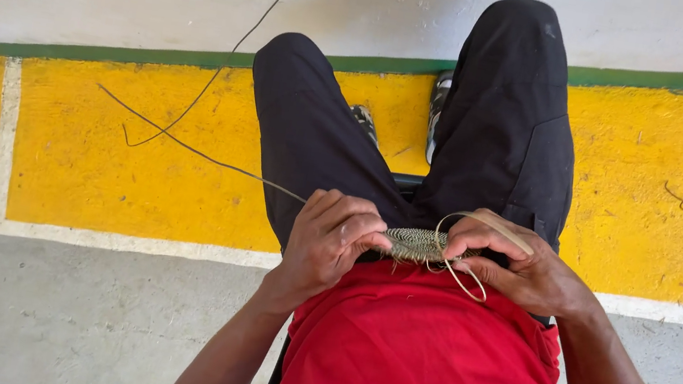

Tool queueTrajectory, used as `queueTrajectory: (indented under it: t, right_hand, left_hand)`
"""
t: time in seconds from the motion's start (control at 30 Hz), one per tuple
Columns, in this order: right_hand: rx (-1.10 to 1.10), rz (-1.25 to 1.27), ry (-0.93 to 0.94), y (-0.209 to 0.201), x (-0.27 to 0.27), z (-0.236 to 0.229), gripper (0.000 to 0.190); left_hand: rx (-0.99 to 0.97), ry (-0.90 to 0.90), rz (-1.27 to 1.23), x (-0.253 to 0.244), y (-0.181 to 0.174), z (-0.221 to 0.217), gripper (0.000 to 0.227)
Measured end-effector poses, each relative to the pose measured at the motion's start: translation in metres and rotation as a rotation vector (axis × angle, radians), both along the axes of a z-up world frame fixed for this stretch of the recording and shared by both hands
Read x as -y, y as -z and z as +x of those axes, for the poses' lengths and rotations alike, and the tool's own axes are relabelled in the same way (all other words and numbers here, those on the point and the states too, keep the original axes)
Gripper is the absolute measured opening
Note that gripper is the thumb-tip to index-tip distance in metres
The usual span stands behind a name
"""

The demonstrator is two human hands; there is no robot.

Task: The recorder is weaving a circular base for a basket or mat using thin natural fiber strips.

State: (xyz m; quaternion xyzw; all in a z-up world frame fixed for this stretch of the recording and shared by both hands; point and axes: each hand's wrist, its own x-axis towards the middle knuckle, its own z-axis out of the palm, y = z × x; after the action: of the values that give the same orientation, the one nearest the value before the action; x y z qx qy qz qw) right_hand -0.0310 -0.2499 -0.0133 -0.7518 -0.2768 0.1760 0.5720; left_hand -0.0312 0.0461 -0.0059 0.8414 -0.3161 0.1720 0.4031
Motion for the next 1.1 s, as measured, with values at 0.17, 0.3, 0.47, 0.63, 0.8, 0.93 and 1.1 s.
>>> queueTrajectory:
  t: [0.17,0.3,0.47,0.63,0.8,0.93,1.1]
  right_hand:
    - [-0.112,-0.056,-0.032,-0.006,-0.001,0.004,0.033]
    - [-0.123,-0.006,-0.08,-0.011,-0.002,0.006,0.031]
    - [-0.111,-0.048,0.056,0.003,-0.004,0.005,0.027]
    - [-0.127,0.053,0.079,0.016,-0.005,-0.004,0.03]
    - [-0.159,0.082,0.06,0.014,-0.004,-0.004,0.031]
    - [-0.186,0.052,0.115,0.019,-0.005,-0.007,0.029]
    - [-0.304,0.159,0.147,0.018,-0.012,-0.001,0.037]
  left_hand:
    - [-0.009,-0.033,-0.008,0.002,-0.003,-0.004,0.026]
    - [0.011,-0.044,-0.015,0.002,-0.006,0.002,0.028]
    - [0.052,-0.11,-0.004,0.011,-0.023,-0.002,0.04]
    - [0.025,-0.214,0.033,0.016,0.003,-0.023,0.046]
    - [0.035,-0.199,-0.008,0.017,0.007,-0.024,0.045]
    - [0.073,-0.225,-0.009,0.023,-0.004,-0.022,0.041]
    - [-0.024,-0.13,0.017,0.034,-0.008,-0.019,0.02]
